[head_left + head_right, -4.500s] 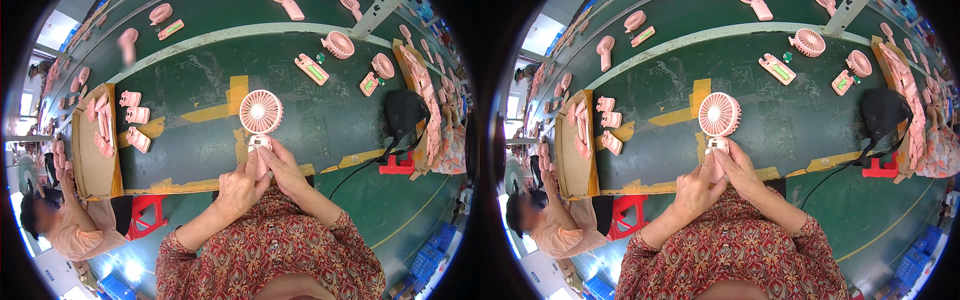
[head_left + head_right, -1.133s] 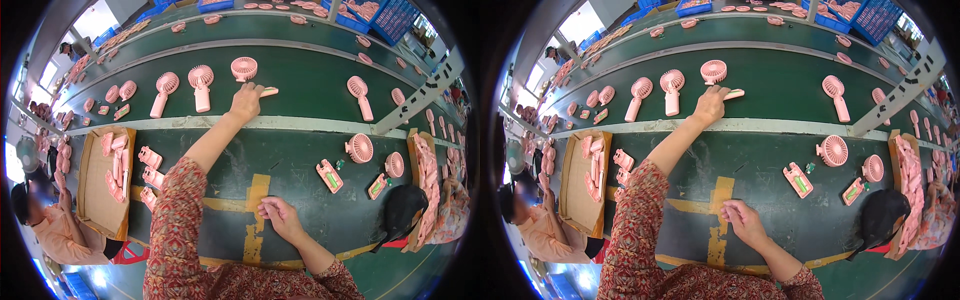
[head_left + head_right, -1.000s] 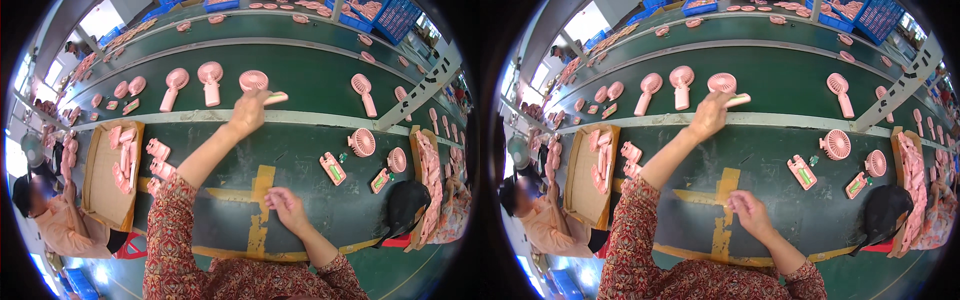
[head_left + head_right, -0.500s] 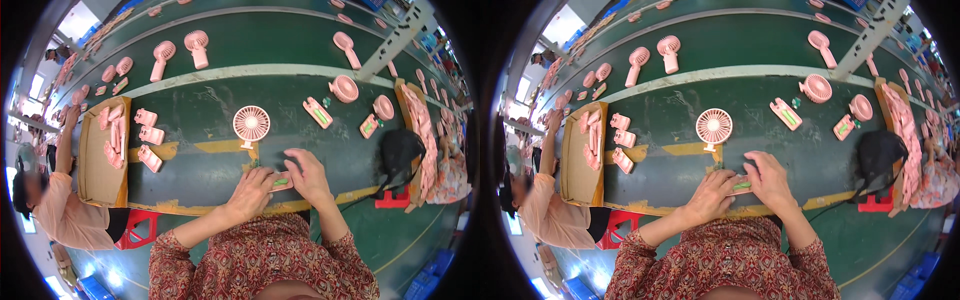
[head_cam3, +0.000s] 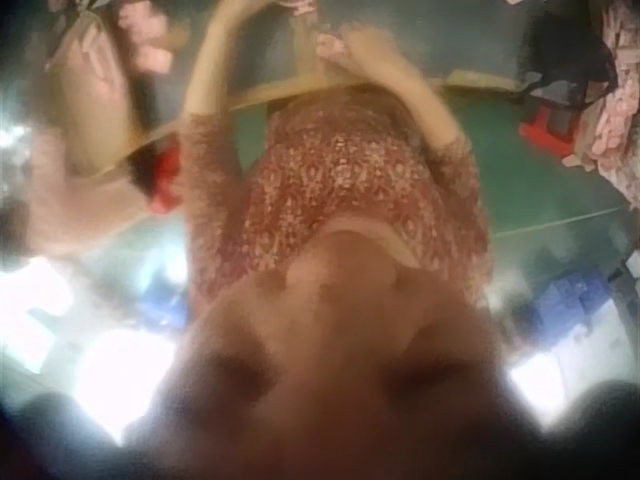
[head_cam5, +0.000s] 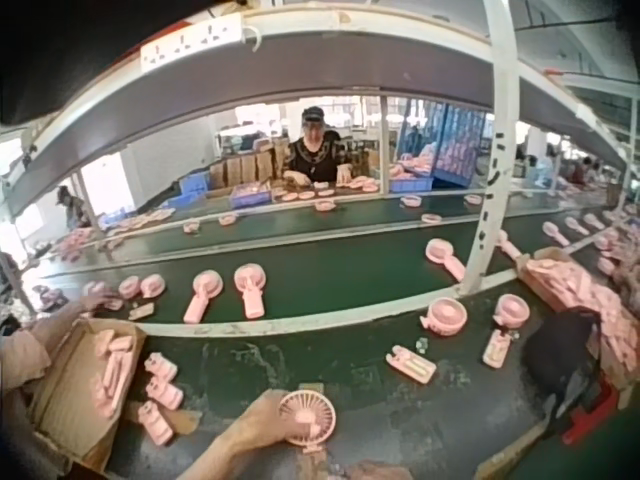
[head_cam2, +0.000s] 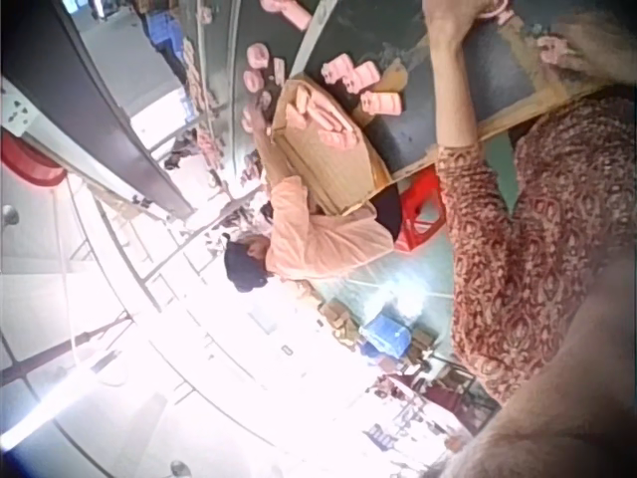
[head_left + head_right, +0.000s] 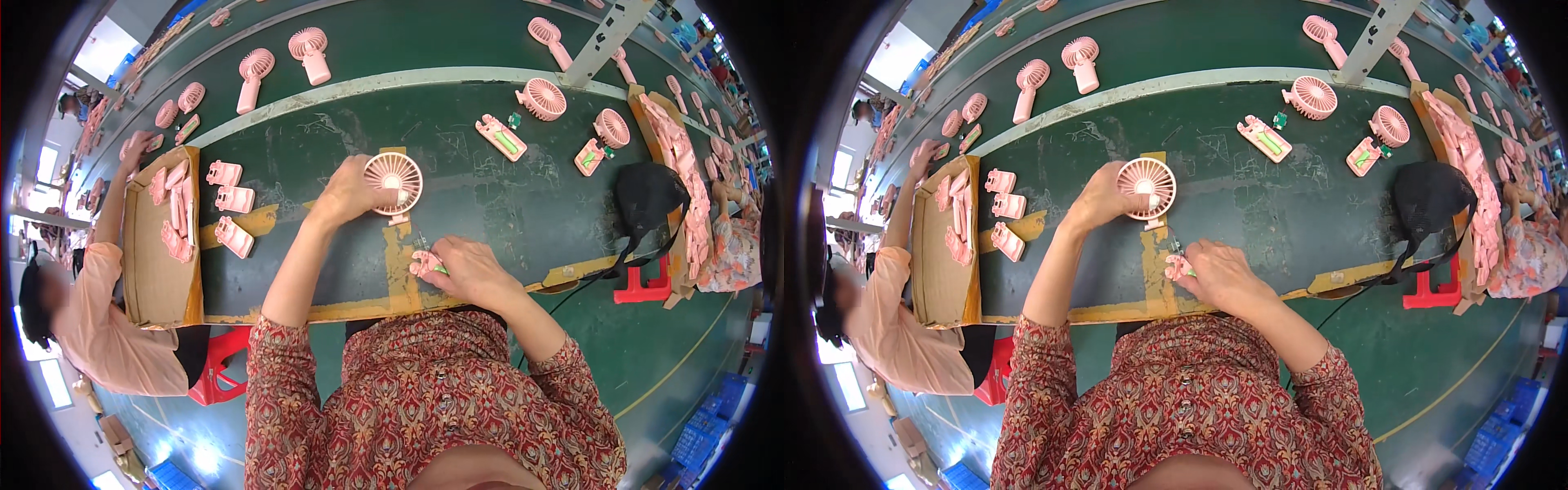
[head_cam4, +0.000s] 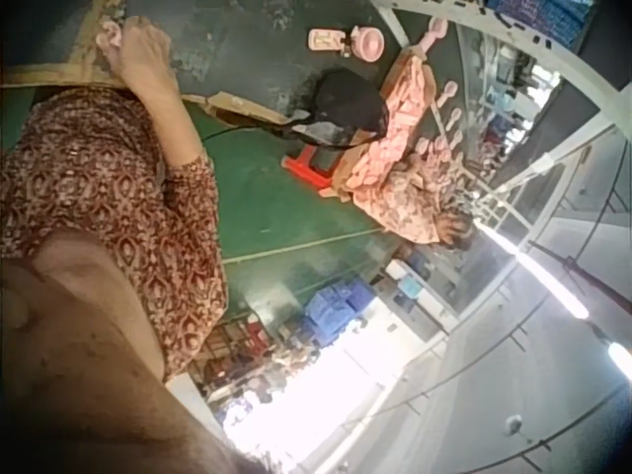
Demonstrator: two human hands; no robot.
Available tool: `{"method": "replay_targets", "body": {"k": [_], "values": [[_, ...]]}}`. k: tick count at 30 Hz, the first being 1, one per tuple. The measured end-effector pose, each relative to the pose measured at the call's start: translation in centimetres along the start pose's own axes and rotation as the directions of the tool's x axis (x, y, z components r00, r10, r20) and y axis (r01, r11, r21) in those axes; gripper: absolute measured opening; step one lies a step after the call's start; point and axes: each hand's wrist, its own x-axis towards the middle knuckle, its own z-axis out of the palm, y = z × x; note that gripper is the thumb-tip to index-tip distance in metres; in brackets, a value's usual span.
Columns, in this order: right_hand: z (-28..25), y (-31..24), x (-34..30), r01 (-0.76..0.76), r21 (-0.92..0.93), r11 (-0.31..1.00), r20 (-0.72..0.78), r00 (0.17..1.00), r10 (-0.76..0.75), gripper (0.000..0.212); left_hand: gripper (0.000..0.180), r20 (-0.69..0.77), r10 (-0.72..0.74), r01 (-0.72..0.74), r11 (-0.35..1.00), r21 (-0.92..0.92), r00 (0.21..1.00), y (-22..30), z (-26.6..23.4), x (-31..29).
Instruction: The person assembles portable electric fans by attaching the fan head to the handle base, snapping the plastic casing shut, testing the fan by pressing its power button, and placing the assembled fans onto the conveyor belt.
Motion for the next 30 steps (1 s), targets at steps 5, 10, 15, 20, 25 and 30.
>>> {"method": "replay_targets", "body": {"k": [5, 10, 15, 20, 25, 30], "values": [[0.3, 1.1, -0.1, -0.125, 0.003, 0.992, -0.029, 0.992, 0.125, 0.032, 0.057, -0.257, -0.076, -0.040, 0.907, -0.420, 0.963, -0.9, 0.2, -4.3], [0.4, 2.3, -0.1, -0.246, 0.663, 0.707, 0.045, 0.956, 0.290, 0.031, 0.061, -0.293, 0.024, -0.243, 0.624, -0.743, 0.956, -0.8, 0.1, -7.5], [1.1, 3.1, 0.0, -0.306, 0.951, 0.039, 0.301, 0.949, 0.099, 0.048, 0.086, -0.174, 0.179, -0.242, 0.509, -0.826, 0.968, 2.1, 1.5, -10.0], [2.0, 1.4, 0.0, -0.339, 0.930, 0.143, 0.330, 0.940, 0.084, 0.032, 0.083, -0.193, 0.158, -0.248, 0.550, -0.797, 0.969, 4.0, 3.5, -10.4], [1.2, -0.3, -1.4, -0.292, 0.948, 0.127, 0.281, 0.954, 0.103, 0.027, 0.072, -0.299, 0.088, -0.277, 0.677, -0.682, 0.950, 3.6, 4.3, -9.2], [2.3, -0.3, -1.6, -0.268, 0.953, 0.139, 0.258, 0.962, 0.085, 0.034, 0.070, -0.285, 0.024, -0.231, 0.654, -0.720, 0.958, 3.3, 4.9, -9.0]]}}
